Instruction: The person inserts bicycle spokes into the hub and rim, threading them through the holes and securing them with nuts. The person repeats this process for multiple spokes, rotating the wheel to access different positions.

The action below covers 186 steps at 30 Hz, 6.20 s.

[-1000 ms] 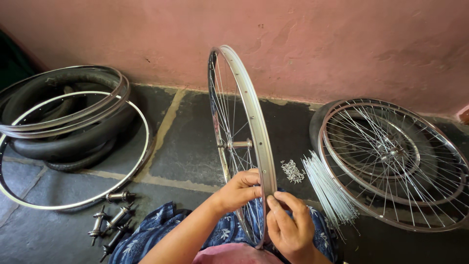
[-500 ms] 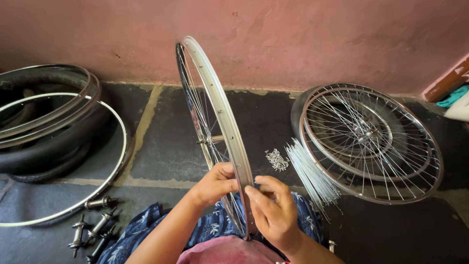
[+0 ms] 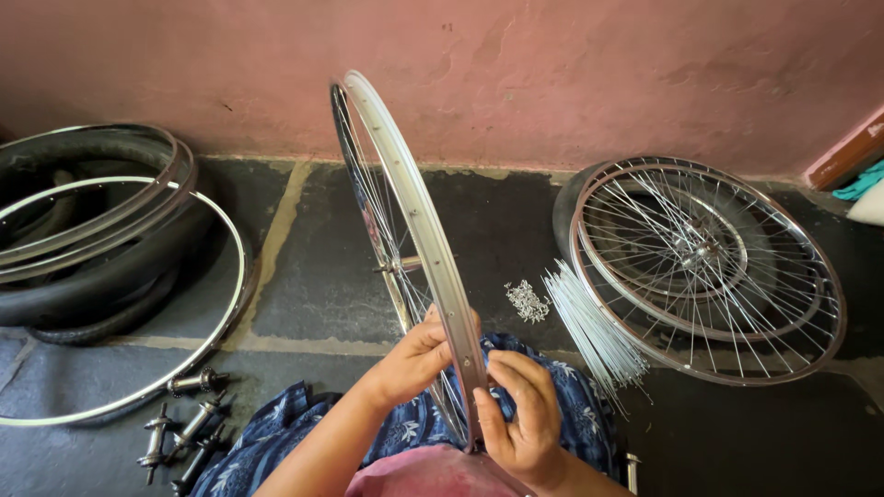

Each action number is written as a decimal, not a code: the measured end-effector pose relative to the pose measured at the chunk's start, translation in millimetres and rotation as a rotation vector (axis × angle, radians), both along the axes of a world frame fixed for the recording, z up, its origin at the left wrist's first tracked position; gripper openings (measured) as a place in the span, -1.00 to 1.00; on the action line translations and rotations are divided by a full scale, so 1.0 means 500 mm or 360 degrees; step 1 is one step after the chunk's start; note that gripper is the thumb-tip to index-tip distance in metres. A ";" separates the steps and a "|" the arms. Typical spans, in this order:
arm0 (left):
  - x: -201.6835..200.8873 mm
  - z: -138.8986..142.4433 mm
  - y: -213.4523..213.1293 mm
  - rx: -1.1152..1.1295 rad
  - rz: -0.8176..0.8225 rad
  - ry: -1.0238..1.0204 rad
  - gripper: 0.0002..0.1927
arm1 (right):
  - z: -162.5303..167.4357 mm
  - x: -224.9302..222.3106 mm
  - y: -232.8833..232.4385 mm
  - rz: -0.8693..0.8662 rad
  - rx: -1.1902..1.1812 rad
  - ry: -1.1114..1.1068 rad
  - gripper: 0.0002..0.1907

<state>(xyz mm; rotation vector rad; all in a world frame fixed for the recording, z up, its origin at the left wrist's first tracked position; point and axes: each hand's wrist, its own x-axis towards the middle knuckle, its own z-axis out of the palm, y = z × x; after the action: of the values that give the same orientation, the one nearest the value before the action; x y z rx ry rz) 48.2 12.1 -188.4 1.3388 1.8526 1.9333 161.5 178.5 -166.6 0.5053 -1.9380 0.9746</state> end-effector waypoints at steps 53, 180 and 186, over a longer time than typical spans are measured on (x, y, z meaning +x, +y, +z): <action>0.018 -0.003 0.001 0.0149 0.0088 0.0070 -0.74 | -0.142 0.014 -0.005 0.0828 -0.0700 -0.0380 -0.41; 0.192 -0.057 -0.237 0.0255 0.1594 -0.0556 -0.01 | -0.465 -0.131 0.502 -0.1634 0.0796 -0.2053 -0.67; 0.207 -0.085 -0.288 0.0498 0.1319 -0.0561 -0.09 | -0.486 -0.063 0.517 -0.1614 0.0770 -0.1882 -0.76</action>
<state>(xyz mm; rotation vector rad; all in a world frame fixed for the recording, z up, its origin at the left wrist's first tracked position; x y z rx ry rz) 151.9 -132.0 -230.8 0.1815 2.1539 2.6894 130.0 437.0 -409.6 -1.0081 -2.9242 0.0249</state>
